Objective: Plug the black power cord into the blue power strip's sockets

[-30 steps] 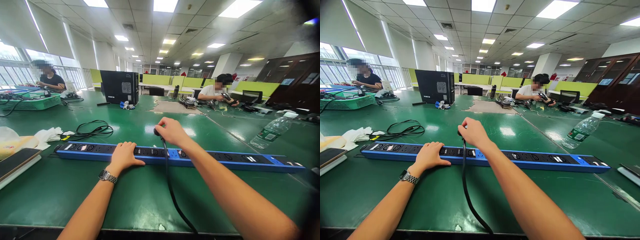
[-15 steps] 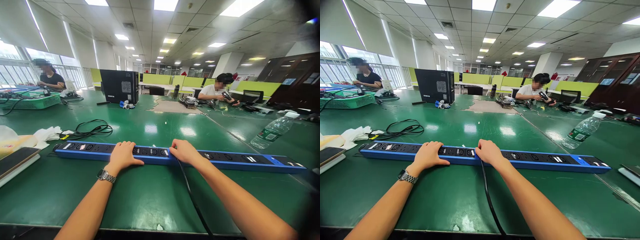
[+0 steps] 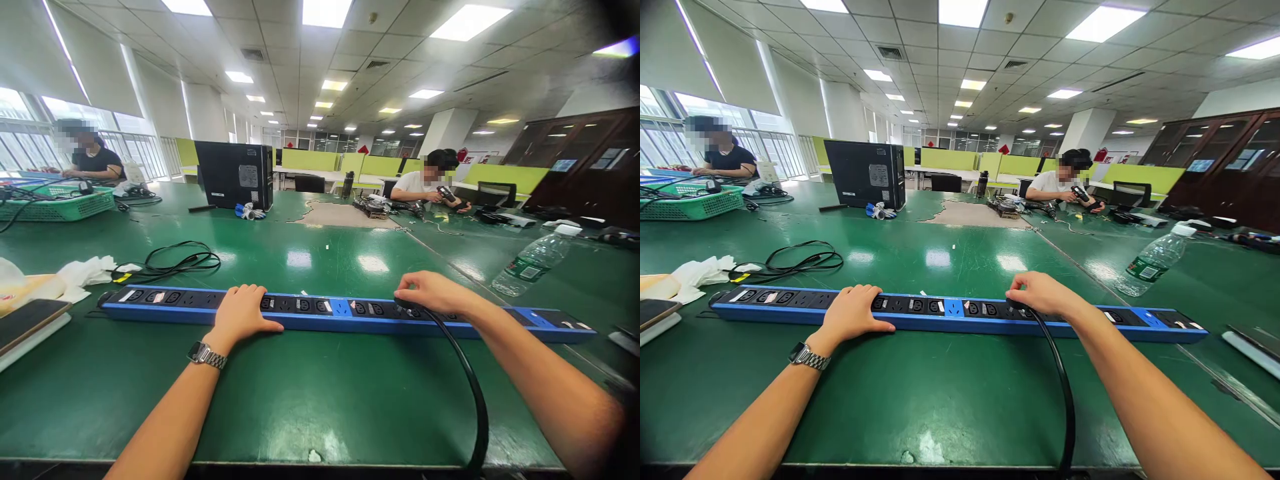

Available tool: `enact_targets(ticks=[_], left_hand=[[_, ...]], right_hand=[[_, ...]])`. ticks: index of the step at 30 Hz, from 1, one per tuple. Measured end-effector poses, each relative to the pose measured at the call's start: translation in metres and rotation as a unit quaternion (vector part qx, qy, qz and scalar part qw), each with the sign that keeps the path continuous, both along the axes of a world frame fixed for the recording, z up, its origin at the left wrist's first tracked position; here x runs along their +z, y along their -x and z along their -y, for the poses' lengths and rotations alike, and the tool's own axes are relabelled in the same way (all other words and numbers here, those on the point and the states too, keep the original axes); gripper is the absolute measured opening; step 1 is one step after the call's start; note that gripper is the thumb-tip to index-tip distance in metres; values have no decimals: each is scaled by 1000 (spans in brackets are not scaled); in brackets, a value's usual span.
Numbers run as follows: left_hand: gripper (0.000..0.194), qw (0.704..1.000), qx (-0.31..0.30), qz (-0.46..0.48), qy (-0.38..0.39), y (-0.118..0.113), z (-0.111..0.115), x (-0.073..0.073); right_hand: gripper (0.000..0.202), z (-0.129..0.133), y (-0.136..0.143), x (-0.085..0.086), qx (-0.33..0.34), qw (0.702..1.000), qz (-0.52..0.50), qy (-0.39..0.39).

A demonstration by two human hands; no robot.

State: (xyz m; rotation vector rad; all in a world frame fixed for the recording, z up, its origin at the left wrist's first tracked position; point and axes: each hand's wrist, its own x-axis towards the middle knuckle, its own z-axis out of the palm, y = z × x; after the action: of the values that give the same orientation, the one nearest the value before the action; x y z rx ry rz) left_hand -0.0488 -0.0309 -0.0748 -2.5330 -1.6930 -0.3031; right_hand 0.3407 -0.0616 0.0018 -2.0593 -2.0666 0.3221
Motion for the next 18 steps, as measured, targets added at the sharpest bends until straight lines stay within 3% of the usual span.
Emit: enact_targets(ticks=[4,8,13,15,18], left_hand=[[79,1000,1,0,0,0,0,0],[79,1000,1,-3,0,-1,0,1],[79,1000,0,-1,1,0,0,1],[80,1000,1,1,0,0,0,0],[80,1000,2,2,-1,1,-1,-1]], right_hand=[[28,-6,-8,-22,-5,1000,6,12],[25,-3,-2,-31,-4,999,35,20],[27,8,1,-43,-12,997,69,-28],[26,9,3,-34,-17,996,77,-34],[23,6,19,3,-59,992,68,-88]])
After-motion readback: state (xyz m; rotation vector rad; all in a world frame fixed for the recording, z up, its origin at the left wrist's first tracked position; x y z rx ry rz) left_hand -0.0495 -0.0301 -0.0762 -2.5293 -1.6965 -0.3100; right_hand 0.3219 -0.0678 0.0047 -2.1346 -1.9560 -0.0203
